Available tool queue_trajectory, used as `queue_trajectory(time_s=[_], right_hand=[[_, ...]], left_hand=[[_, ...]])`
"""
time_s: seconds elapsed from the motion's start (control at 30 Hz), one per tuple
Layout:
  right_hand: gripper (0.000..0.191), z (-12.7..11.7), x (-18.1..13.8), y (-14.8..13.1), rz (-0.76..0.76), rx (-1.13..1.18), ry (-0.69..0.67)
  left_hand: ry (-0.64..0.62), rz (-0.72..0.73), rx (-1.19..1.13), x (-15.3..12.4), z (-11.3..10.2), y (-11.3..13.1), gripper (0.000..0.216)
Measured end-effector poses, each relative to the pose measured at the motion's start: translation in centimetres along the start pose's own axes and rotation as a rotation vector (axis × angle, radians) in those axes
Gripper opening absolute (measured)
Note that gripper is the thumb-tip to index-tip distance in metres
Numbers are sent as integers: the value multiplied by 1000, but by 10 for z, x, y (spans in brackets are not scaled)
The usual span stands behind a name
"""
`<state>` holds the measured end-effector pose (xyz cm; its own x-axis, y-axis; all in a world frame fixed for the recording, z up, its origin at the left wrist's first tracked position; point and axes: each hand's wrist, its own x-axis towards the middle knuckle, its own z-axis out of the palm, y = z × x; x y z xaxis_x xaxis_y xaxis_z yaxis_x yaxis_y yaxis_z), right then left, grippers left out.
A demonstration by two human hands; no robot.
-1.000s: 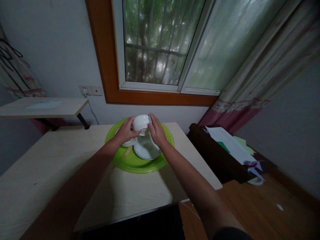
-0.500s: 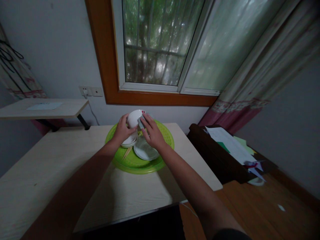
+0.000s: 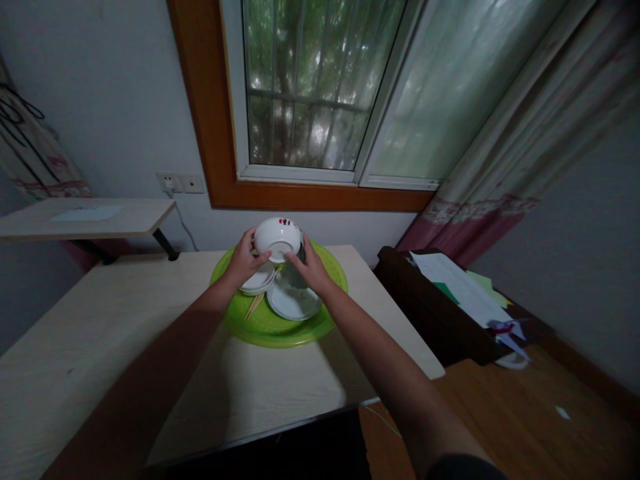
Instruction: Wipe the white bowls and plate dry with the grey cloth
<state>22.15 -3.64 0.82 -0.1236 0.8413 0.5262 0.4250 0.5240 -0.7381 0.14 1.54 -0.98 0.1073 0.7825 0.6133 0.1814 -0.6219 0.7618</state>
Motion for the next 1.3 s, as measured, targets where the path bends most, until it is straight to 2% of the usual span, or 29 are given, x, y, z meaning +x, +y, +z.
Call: queue_trajectory(time_s=[0.2,0.4,0.7,0.87,1.1,1.2,1.3], right_hand=[[97,0,3,4,-15,-42,96],[86,-5,3,8,-156,-147,162],[76,-7,1,9,-348,-338,17],[76,-7,0,2,-410,-414,-7],[66,-3,-7,-22,-507,-516,-121],[60,-2,-7,-23,-488,-485,-95],[57,-4,-3,-14,-398,-394,8]], left_hand=[[-68,-45,-25,-2,2,-7,76],[-84,-41,58,-4,4,-3,75],[-106,91,261,-4,1,12,76],[-97,162,416,-4,1,19,70],[-212,245,530,-7,3,26,65],[-214,275,539,-7,4,23,65],[-159,240,538,-6,5,24,63]])
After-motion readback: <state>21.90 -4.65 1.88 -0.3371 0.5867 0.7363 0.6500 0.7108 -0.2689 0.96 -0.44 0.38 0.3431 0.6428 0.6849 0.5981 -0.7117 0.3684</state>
